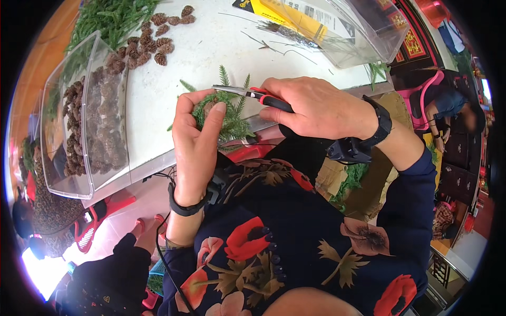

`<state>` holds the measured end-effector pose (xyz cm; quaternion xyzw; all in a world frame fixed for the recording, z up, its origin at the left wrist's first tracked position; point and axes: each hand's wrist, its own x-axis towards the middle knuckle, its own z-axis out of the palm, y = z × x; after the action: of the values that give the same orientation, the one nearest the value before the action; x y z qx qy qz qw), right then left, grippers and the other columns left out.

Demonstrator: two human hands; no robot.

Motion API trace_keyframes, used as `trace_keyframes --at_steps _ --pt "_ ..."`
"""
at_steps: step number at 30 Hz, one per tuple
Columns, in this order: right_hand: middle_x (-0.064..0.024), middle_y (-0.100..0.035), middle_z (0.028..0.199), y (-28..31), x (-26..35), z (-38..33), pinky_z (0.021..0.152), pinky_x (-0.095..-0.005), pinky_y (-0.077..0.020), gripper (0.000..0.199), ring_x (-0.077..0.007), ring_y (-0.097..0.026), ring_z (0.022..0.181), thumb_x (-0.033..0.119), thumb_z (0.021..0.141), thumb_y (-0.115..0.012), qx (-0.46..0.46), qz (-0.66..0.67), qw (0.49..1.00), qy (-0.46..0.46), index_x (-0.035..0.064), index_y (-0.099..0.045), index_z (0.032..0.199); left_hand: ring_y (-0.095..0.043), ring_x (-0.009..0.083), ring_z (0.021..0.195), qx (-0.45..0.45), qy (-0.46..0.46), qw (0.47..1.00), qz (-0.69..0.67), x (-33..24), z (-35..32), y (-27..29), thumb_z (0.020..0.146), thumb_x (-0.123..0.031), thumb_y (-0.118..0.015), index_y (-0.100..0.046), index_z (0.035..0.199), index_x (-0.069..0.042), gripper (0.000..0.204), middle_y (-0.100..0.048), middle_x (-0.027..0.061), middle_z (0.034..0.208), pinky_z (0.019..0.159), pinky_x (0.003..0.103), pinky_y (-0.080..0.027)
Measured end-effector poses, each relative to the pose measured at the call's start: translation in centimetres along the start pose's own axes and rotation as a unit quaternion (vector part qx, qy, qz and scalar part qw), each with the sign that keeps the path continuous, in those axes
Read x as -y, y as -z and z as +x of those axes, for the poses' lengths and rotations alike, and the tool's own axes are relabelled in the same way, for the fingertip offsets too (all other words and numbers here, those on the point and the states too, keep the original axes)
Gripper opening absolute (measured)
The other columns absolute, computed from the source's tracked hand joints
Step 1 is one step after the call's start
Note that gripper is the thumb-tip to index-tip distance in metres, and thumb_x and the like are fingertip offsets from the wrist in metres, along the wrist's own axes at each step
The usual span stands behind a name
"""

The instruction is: The recorder is trimming and assembling artificial green stems and pine cones into decorative pieces.

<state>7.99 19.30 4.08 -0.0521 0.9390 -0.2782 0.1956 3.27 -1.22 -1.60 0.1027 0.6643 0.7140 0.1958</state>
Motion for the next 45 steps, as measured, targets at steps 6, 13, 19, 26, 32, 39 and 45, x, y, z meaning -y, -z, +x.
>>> trace_keyframes --at_steps 6,13,19,26,32,39,45 --pt "-0.0183 -0.061 0.073 -0.4 0.1 0.4 0.062 -0.0436 -0.0445 0.026 -0.039 -0.059 0.07 0.026 0.089 -0.059 -0.006 0.015 1.0 0.003 0.0014 -0.055 0.097 -0.051 0.0055 0.074 -0.025 -0.044 0.996 0.076 -0.4 -0.7 -0.7 0.089 -0.002 -0.061 -0.052 0.106 0.002 0.02 -0.059 0.002 0.081 0.065 0.019 -0.042" --pt "-0.0182 -0.059 0.068 -1.2 -0.3 0.1 0.06 -0.0442 -0.0446 0.025 -0.0395 -0.059 0.067 0.025 0.088 -0.061 -0.069 -0.011 0.996 0.05 0.0015 -0.055 0.093 -0.054 0.0096 0.084 -0.04 -0.085 0.993 0.076 0.0 -0.5 -0.6 0.085 0.001 -0.065 -0.037 0.124 0.0 0.048 -0.059 0.0065 0.094 0.076 0.021 -0.043" --pt "-0.0177 -0.061 0.073 -1.2 -0.5 0.1 0.062 -0.0441 -0.0454 0.023 -0.0385 -0.059 0.071 0.022 0.086 -0.062 -0.083 -0.071 0.993 0.042 0.0018 -0.055 0.094 -0.055 0.0113 0.087 -0.061 -0.144 0.98 0.127 0.4 -0.6 -0.7 0.084 0.002 -0.065 -0.027 0.131 -0.001 0.061 -0.058 0.0078 0.1 0.079 0.022 -0.042" --pt "-0.0169 -0.061 0.073 -1.4 -1.9 0.4 0.062 -0.0436 -0.045 0.021 -0.0386 -0.059 0.07 0.02 0.086 -0.063 -0.148 -0.013 0.982 0.112 0.0021 -0.055 0.094 -0.056 0.0099 0.084 0.006 0.022 0.998 -0.056 -0.7 -0.3 0.2 0.085 0.001 -0.064 -0.03 0.13 -0.002 0.056 -0.059 0.0064 0.098 0.077 0.022 -0.044" --pt "-0.0166 -0.061 0.076 -0.1 -1.2 0.2 0.063 -0.0432 -0.0444 0.024 -0.0372 -0.059 0.072 0.021 0.086 -0.063 -0.042 -0.013 0.999 0.023 0.002 -0.057 0.099 -0.053 0.0075 0.076 0.057 0.083 0.988 -0.12 -0.2 0.3 0.4 0.089 -0.005 -0.06 -0.048 0.117 0.0 0.03 -0.06 0.0043 0.092 0.069 0.02 -0.042" --pt "-0.0157 -0.06 0.082 0.2 -2.2 0.2 0.065 -0.0417 -0.0445 0.027 -0.0351 -0.06 0.079 0.019 0.084 -0.065 -0.033 0.0 0.995 0.094 0.0031 -0.055 0.104 -0.051 0.007 0.072 0.073 0.125 0.974 -0.177 -0.2 0.5 0.8 0.091 -0.009 -0.057 -0.054 0.112 -0.001 0.023 -0.061 0.0033 0.091 0.065 0.02 -0.04" --pt "-0.0145 -0.059 0.087 0.4 -3.1 0.9 0.066 -0.0408 -0.0445 0.033 -0.0342 -0.06 0.082 0.018 0.082 -0.067 -0.056 -0.022 0.984 0.169 0.0038 -0.053 0.108 -0.052 0.0066 0.073 0.137 0.172 0.948 -0.23 0.1 0.6 1.6 0.09 -0.012 -0.057 -0.053 0.115 -0.001 0.028 -0.062 0.0032 0.093 0.064 0.02 -0.041"
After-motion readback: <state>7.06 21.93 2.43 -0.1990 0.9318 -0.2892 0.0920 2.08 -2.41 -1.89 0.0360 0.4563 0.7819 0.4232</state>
